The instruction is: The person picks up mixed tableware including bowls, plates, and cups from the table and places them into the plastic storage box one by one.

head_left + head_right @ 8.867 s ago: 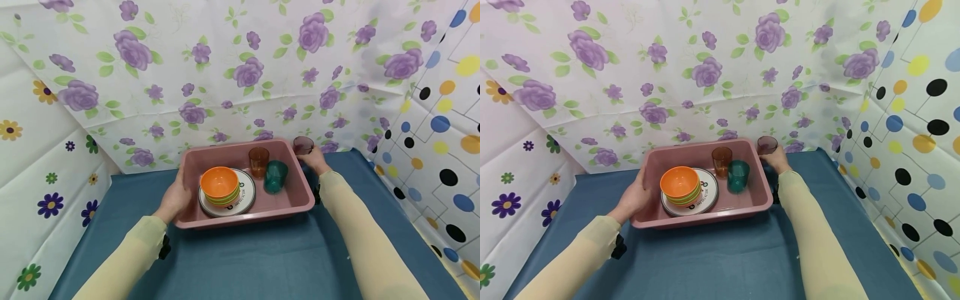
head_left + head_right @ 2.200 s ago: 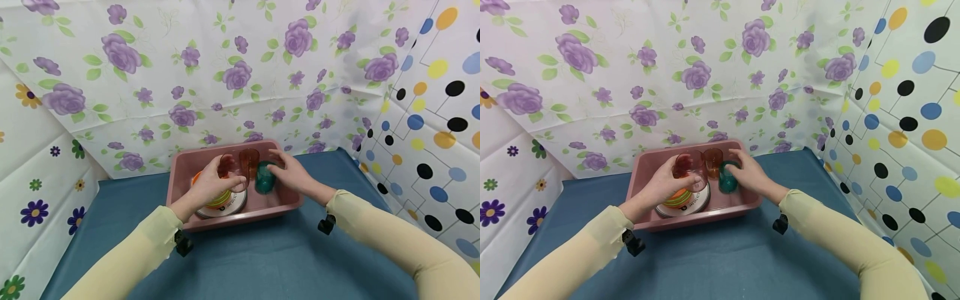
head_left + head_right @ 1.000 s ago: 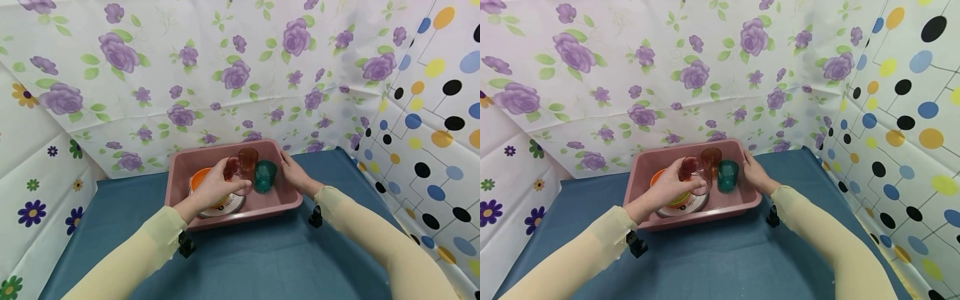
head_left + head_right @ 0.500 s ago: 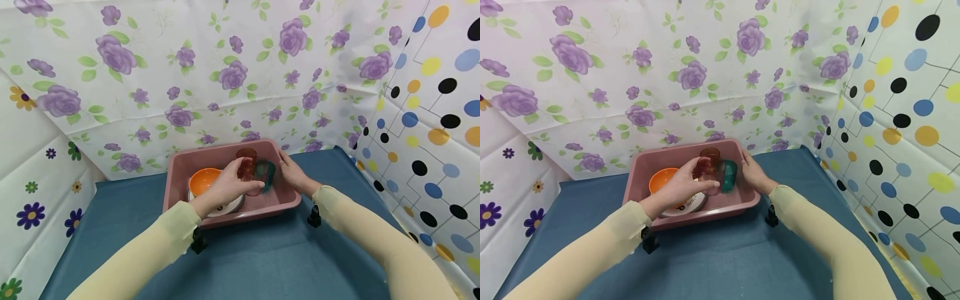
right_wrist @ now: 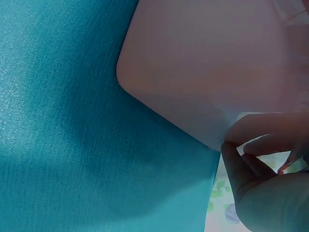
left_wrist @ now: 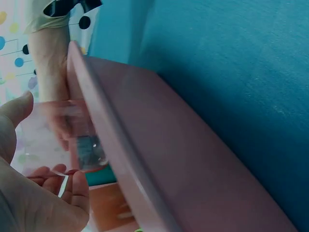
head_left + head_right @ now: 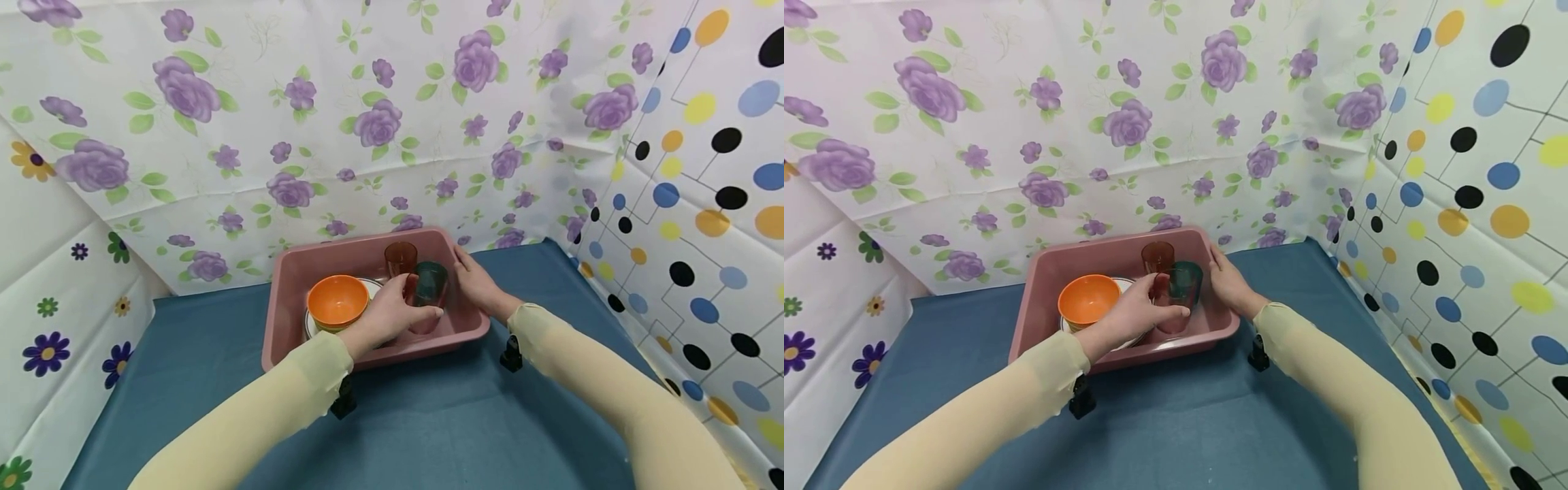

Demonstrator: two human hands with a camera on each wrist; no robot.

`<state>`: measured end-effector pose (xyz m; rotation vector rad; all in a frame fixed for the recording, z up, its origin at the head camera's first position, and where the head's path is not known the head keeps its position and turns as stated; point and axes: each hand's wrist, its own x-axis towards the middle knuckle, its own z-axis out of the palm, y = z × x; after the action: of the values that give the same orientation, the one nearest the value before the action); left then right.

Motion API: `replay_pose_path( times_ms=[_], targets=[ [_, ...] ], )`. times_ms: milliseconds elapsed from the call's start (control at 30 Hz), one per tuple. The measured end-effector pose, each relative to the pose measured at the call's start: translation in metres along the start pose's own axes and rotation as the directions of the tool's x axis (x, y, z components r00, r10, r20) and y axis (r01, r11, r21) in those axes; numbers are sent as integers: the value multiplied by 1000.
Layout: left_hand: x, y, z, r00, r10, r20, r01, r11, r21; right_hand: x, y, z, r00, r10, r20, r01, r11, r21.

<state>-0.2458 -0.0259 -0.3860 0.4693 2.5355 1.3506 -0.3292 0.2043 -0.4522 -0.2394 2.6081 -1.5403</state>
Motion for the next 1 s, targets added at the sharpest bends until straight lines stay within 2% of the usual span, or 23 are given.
replay_pose_path(
  times_ms=[267, 567, 700, 800, 1000],
  targets=[
    [6, -2, 5, 999, -51, 10, 49, 990, 131, 1, -1, 0, 1000, 13, -5, -13, 1000, -25],
    [12, 0, 3, 987, -143, 75, 128, 977, 172, 0, 1, 0, 1000, 20, 2, -20, 999, -37],
    [14, 0, 3, 977, -187, 106, 170, 974, 152, 1, 1, 0, 1000, 17, 4, -17, 999, -39],
    [17, 0, 3, 975, -192, 110, 172, 971, 167, 1, 1, 0, 1000, 12, 5, -12, 999, -46],
    [21, -2, 5, 980, -180, 81, 150, 945, 290, 0, 1, 0, 1000, 11, 6, -11, 999, -51]
  ],
)
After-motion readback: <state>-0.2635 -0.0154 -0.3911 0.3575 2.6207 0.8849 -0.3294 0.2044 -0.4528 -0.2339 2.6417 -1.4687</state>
